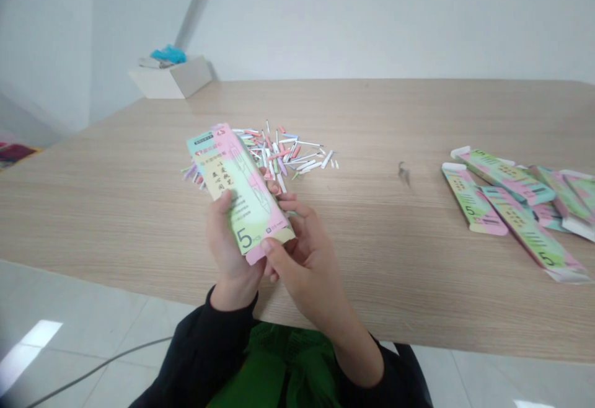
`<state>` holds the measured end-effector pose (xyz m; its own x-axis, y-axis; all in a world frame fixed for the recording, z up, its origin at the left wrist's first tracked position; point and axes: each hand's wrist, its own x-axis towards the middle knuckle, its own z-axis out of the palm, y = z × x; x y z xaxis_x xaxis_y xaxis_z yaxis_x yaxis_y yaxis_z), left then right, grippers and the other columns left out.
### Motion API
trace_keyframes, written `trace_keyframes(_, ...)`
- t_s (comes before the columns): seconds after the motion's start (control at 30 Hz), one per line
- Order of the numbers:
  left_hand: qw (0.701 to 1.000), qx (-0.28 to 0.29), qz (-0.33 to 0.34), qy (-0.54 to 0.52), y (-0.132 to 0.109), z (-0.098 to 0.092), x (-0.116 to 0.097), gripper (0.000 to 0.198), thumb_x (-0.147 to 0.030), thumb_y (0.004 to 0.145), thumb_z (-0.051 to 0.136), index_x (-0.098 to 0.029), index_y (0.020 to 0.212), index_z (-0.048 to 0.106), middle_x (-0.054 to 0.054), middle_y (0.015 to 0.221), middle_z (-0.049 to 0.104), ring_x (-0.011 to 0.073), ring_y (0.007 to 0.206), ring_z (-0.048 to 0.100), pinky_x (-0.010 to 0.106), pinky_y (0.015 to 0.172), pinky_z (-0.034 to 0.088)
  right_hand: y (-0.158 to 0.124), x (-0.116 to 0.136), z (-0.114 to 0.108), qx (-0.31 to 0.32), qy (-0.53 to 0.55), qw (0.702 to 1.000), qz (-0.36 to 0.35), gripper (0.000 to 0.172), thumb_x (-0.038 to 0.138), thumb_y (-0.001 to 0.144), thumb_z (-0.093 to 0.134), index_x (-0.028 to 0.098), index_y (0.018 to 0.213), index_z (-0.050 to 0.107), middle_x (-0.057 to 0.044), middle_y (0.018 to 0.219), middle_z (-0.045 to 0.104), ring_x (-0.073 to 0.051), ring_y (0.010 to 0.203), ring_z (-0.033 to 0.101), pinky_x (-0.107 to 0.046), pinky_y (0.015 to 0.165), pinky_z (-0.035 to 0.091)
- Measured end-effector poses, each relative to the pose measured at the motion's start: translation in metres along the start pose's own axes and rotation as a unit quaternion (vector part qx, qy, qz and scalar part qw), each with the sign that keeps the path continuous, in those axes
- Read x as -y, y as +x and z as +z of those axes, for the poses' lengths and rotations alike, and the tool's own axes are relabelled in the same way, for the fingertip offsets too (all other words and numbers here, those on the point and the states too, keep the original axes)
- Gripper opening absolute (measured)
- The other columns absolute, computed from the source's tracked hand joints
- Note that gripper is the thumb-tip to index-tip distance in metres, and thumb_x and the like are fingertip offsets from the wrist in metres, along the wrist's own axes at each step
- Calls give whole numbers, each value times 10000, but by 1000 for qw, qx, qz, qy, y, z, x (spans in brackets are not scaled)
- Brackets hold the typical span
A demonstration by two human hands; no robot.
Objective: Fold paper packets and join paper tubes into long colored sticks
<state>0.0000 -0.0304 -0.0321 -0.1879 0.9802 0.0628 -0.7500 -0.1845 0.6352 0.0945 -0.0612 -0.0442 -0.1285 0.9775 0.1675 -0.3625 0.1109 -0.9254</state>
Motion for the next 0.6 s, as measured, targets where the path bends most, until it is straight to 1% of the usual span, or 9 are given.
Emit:
trace_keyframes(0.07, 998, -12, 58, -15, 0, 1, 3, 349, -437, 915, 507, -162, 933, 722, 62, 835, 754, 201, 766, 752, 285, 719, 613, 1, 1, 3, 1, 15, 999, 46, 378, 244, 846, 761, 266, 1133, 516, 71, 689, 701, -74, 357, 542, -177, 336, 456)
trace_keyframes(0.13, 996, -35, 85, -18, 0, 1, 5, 337, -418, 906, 510, -156, 925, 720, 55, 814, 749, 182, 727, 739, 276, 721, 599, 2, 2, 4, 1, 14, 996, 86, 376, 270, 850, 751, 246, 1128, 497, 110, 553, 636, -88, 296, 519, -161, 295, 406)
trace_keyframes(0.23, 994, -72, 78, -11, -1, -1, 8, 331, -397, 902, 505, -150, 947, 721, 50, 784, 744, 174, 688, 728, 260, 685, 576, 0, 5, 6, -22, 3, 995, 102, 421, 310, 824, 782, 216, 1145, 527, 112, 524, 628, -89, 267, 502, -154, 271, 369)
trace_keyframes(0.33, 993, -77, 85, -16, -3, -2, 9, 361, -410, 916, 483, -157, 1025, 716, 52, 786, 749, 183, 686, 729, 269, 685, 566, -3, 5, 10, -50, -3, 994, 95, 454, 334, 801, 804, 189, 1172, 584, 101, 521, 629, -84, 268, 489, -164, 271, 361)
trace_keyframes(0.4, 992, -73, 97, -21, -5, -1, 9, 384, -419, 930, 451, -167, 1066, 707, 58, 800, 756, 197, 696, 733, 289, 697, 569, -5, 2, 13, -67, -11, 994, 82, 453, 340, 827, 777, 183, 1222, 621, 98, 519, 614, -79, 280, 481, -176, 283, 362)
trace_keyframes(0.47, 991, -77, 104, -21, -7, 2, 8, 403, -426, 944, 411, -178, 1064, 704, 61, 795, 754, 216, 710, 736, 311, 694, 575, -7, -1, 16, -71, -31, 995, 58, 434, 331, 879, 725, 193, 1281, 642, 93, 532, 599, -68, 317, 474, -186, 325, 388)
trace_keyframes(0.6, 989, -102, 110, -8, -8, 5, 6, 406, -429, 947, 380, -195, 1015, 705, 51, 742, 728, 225, 713, 737, 327, 691, 588, -11, -7, 17, -48, -102, 993, 17, 408, 314, 955, 636, 235, 1355, 652, 85, 542, 541, -66, 391, 421, -208, 409, 424)
